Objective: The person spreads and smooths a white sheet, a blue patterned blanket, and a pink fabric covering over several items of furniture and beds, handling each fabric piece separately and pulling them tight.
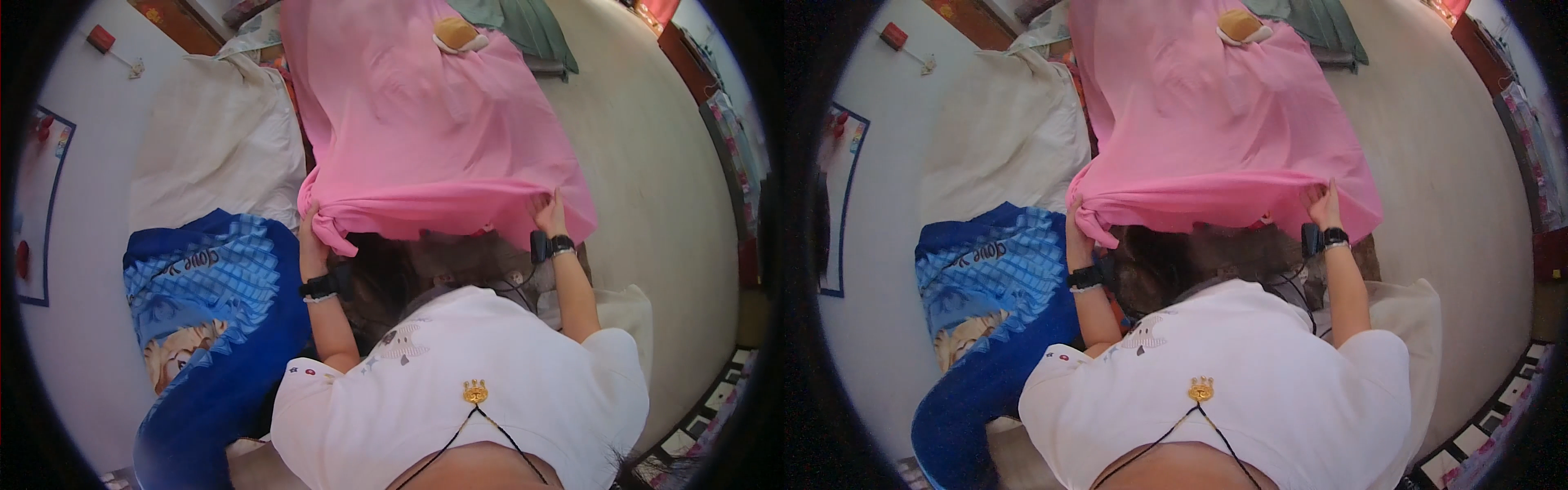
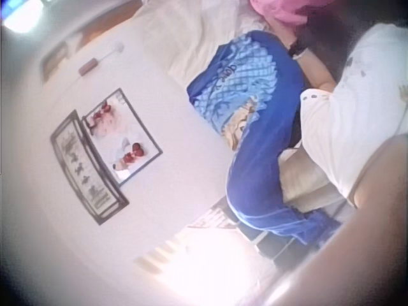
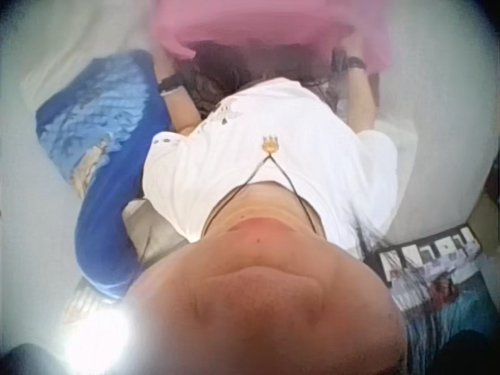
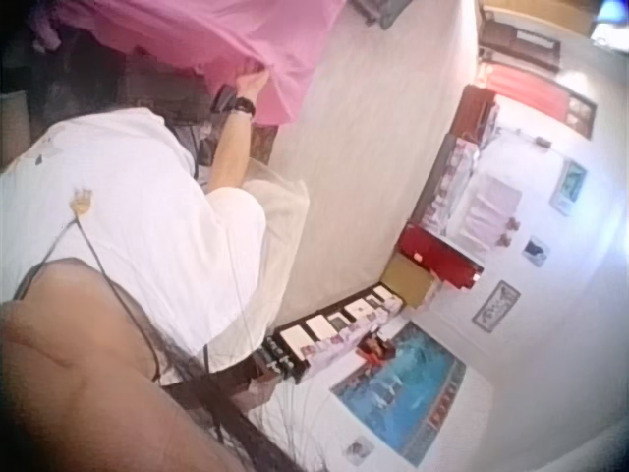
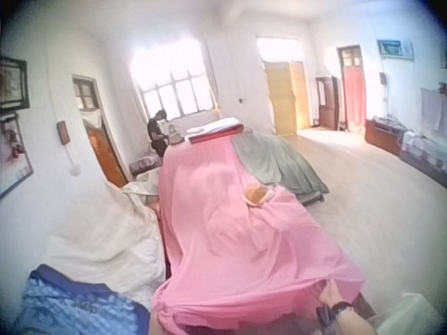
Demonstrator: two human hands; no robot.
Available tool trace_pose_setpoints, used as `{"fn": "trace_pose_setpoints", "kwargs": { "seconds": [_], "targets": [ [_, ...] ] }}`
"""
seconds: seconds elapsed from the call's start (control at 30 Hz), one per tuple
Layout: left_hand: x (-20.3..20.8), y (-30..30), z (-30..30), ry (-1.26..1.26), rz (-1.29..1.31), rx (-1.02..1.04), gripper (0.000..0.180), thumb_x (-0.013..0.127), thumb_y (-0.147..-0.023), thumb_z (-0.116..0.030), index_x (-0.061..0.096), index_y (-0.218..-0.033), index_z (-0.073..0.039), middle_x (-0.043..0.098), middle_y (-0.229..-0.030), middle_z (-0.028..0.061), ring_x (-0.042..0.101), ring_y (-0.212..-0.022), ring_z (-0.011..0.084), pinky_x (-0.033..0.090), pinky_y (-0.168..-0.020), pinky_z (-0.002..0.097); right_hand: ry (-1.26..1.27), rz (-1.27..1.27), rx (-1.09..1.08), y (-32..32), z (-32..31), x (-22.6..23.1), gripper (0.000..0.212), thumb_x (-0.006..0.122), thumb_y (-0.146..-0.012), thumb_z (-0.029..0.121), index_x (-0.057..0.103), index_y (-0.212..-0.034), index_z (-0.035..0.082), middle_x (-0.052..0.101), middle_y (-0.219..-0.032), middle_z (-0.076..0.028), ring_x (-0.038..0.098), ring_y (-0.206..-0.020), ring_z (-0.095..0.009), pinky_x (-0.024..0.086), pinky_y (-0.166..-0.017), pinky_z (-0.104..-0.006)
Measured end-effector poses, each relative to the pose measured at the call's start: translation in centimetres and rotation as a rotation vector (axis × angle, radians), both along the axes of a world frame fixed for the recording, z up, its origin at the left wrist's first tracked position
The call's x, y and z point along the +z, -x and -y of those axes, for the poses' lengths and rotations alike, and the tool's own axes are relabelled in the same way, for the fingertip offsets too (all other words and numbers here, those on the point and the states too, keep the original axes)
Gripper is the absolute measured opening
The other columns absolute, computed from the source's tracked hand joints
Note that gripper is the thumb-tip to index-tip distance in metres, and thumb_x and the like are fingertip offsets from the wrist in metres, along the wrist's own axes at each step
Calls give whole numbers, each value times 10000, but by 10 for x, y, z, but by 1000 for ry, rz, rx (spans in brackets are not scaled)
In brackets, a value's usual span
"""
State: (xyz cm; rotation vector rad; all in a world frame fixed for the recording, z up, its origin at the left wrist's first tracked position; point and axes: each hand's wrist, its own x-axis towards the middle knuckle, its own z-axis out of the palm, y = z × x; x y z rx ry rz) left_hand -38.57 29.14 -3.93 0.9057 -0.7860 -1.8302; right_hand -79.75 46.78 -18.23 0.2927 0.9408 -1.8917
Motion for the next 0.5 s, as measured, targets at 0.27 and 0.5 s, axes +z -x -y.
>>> {"fn": "trace_pose_setpoints", "kwargs": {
  "seconds": [0.27,0.5],
  "targets": [
    [28,30,-22,140,-243,11,364,441,-732,-345,413,-954,-57,500,-776,36,483,-601,138,389,-462,253,113,225,1162,-100,20,7,798,265,-619,654,289,-1105,23,309,-1125,-144,270,-1056,-261,197,-860,-452],
    [58,42,-50,131,-484,48,253,402,-747,-194,449,-938,-34,513,-810,28,488,-638,134,380,-603,244,404,250,813,-140,90,-1,859,320,-556,688,177,-1170,106,229,-1185,-114,237,-1073,-283,192,-852,-494]
  ]
}}
